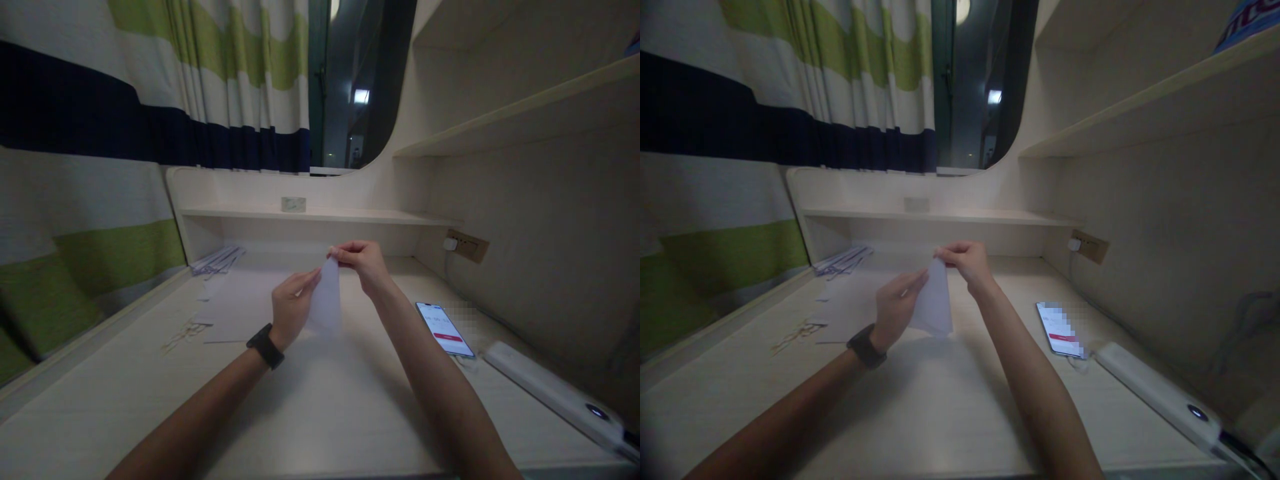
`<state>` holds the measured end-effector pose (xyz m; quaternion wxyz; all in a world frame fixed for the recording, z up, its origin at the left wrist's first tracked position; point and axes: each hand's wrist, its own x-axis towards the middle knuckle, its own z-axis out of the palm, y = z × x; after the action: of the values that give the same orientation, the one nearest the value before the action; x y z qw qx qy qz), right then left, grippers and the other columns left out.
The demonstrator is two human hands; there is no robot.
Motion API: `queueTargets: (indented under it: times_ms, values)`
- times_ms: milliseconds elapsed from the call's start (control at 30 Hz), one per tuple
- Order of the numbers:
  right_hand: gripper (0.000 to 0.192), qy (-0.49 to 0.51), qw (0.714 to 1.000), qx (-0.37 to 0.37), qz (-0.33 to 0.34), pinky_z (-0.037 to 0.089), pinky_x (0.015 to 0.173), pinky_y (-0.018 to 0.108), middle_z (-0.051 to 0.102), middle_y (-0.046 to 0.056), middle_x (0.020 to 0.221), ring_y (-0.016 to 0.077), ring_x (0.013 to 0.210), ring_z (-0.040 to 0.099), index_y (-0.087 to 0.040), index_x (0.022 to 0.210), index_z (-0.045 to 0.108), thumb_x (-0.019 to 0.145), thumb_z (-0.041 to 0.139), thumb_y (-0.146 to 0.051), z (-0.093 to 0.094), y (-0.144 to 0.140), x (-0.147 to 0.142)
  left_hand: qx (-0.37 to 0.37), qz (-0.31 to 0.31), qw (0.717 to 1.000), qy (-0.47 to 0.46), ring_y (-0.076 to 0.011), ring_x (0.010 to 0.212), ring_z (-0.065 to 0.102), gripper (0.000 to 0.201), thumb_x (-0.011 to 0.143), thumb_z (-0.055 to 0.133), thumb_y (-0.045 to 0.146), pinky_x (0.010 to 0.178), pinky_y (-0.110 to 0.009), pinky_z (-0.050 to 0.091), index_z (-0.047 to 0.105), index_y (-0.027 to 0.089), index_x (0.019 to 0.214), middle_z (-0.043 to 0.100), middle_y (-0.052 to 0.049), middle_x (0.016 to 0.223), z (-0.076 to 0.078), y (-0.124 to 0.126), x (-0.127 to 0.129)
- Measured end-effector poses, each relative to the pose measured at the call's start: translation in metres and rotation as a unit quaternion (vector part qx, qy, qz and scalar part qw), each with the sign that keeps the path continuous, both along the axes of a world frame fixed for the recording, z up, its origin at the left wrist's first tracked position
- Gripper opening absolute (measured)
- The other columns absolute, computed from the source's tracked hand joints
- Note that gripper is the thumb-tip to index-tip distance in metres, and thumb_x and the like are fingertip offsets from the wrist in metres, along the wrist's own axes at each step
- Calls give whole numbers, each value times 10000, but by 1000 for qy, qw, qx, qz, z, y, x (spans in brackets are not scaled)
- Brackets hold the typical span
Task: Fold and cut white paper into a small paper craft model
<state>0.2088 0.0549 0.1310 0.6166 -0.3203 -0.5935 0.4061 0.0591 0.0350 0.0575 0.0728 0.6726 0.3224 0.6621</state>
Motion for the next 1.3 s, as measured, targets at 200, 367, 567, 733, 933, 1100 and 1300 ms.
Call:
queueTargets:
  times_ms: [200, 367, 567, 733, 933, 1100, 1300]
  values:
    - [316, 0, 1000, 3, -7, 498, 591, 304, 683, 70, 666, 157, 590, 596, -155, 630, 693, 497, 797, -422, -1, 0, -2, -9, -6, 1000, -4, -164, 824, 640, 199, 837, 575, 257, 776, -276, 488, 697, 249, 994, 700, -18, 945, 3, -4, 1]
    - [323, 9, 1000, -4, -17, 491, 581, 306, 668, 69, 651, 155, 575, 589, -146, 611, 670, 495, 797, -420, -3, 2, -2, -24, -5, 1000, 0, -167, 825, 640, 204, 836, 572, 259, 770, -275, 490, 697, 250, 997, 703, -17, 940, 5, -7, 1]
    - [295, 17, 998, -42, -36, 471, 519, 282, 621, 38, 575, 138, 521, 556, -149, 569, 631, 494, 797, -380, -3, 4, -3, -44, -14, 999, -2, -167, 807, 644, 210, 832, 573, 286, 756, -271, 497, 698, 247, 995, 706, -19, 935, 4, -8, 3]
    - [260, 0, 996, -84, -43, 470, 484, 254, 616, 37, 584, 134, 529, 557, -143, 582, 627, 506, 783, -337, -3, 4, -1, -53, -15, 998, 9, -173, 852, 640, 214, 838, 564, 283, 778, -278, 488, 698, 232, 998, 701, -31, 969, 2, -6, 2]
    - [253, -40, 994, -100, -4, 491, 515, 263, 611, 27, 554, 125, 508, 561, -117, 576, 625, 498, 776, -304, -3, 4, 0, -73, -1, 997, -2, -167, 820, 640, 206, 833, 571, 279, 761, -275, 485, 703, 217, 979, 705, -35, 938, 3, -4, 2]
    - [245, -24, 995, -95, -14, 486, 513, 264, 605, 24, 537, 122, 495, 554, -117, 563, 623, 490, 778, -291, -3, 4, -1, -72, -11, 997, -14, -171, 831, 640, 204, 823, 584, 278, 769, -281, 484, 703, 222, 978, 704, -36, 946, 2, -5, 2]
    - [230, 3, 996, -77, -39, 484, 511, 269, 596, 24, 514, 124, 486, 550, -110, 543, 635, 493, 764, -294, -4, 6, -2, -95, -34, 994, -35, -180, 870, 644, 214, 814, 595, 285, 800, -287, 483, 699, 227, 991, 698, -37, 987, -1, -5, 3]
